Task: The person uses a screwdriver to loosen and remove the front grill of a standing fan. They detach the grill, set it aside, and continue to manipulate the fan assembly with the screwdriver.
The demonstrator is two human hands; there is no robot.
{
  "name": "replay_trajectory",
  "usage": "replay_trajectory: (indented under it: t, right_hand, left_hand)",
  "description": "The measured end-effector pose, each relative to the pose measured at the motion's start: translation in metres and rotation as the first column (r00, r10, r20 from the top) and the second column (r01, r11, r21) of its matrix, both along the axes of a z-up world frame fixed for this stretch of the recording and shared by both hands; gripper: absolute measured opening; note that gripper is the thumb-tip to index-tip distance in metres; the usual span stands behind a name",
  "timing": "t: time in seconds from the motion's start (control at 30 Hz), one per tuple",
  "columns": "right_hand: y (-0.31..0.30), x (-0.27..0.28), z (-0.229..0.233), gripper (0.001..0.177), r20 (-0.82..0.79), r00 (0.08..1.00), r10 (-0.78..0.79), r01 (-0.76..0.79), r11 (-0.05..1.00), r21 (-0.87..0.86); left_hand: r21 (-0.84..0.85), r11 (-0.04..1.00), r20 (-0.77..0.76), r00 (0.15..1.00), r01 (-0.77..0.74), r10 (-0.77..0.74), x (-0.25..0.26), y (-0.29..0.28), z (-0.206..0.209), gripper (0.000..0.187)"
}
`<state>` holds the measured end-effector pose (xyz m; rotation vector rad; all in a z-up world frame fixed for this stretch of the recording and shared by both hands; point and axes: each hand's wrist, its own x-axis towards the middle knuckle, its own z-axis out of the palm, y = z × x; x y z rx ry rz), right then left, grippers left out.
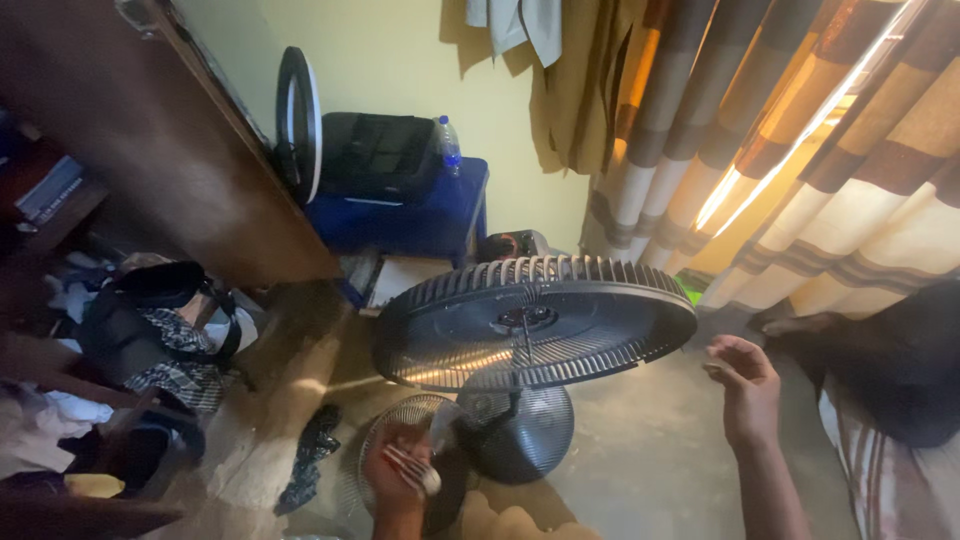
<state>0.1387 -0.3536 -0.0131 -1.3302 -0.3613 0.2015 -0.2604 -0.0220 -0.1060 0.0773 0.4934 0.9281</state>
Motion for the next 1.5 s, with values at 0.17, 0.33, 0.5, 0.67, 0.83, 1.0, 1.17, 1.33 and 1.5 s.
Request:
replay_trajectory:
  t: [0.17,0.33,0.5,0.67,0.83,1.0,1.17,1.33,1.5]
  right_hand:
    - [0.017,0.003,0.013,0.065,-0.026,0.997,0.068,-0.071,0.989,-0.131]
    - [0.039,0.012,0.03,0.079,-0.051,0.964,0.263,-0.267,0.94,-0.21]
    - [0.058,0.031,0.011,0.077,-0.036,0.927,0.374,-0.372,0.898,-0.237]
    - [0.07,0.043,-0.038,0.043,-0.05,0.924,0.379,-0.382,0.905,-0.189]
    - [0.069,0.041,-0.059,0.024,0.002,0.951,0.308,-0.302,0.933,-0.194]
    - [0.065,0.03,-0.053,0.025,-0.057,0.953,0.296,-0.301,0.945,-0.127]
    - [0.058,0.018,-0.039,0.034,-0.046,0.955,0.293,-0.294,0.955,-0.028]
    - [0.048,0.005,-0.031,0.038,-0.064,0.972,0.225,-0.23,0.97,-0.084]
    - [0.021,-0.019,-0.034,0.036,-0.002,0.986,0.167,-0.165,0.968,-0.188]
  left_hand:
    - [0.009,0.993,-0.254,0.96,-0.121,0.12,-0.004,0.051,-0.022,0.045]
    - [0.318,0.948,0.137,0.987,0.032,-0.079,0.008,0.079,-0.034,0.054]
    - [0.328,0.944,-0.084,0.996,0.034,-0.007,0.038,0.094,-0.034,0.047]
    - [0.335,0.942,-0.375,0.917,0.002,0.131,0.05,0.098,-0.04,0.036]
    - [0.466,0.885,-0.421,0.877,-0.011,0.232,0.049,0.079,-0.023,0.033]
    - [0.431,0.899,-0.402,0.876,-0.077,0.267,0.042,0.046,0.022,0.034]
    - [0.387,0.921,-0.66,0.709,0.039,0.247,0.031,0.029,0.032,0.031]
    - [0.378,0.925,-0.617,0.737,-0.031,0.276,0.021,0.026,0.013,0.021]
    - [0.371,0.928,-0.625,0.745,0.021,0.233,0.007,0.013,0.02,0.024]
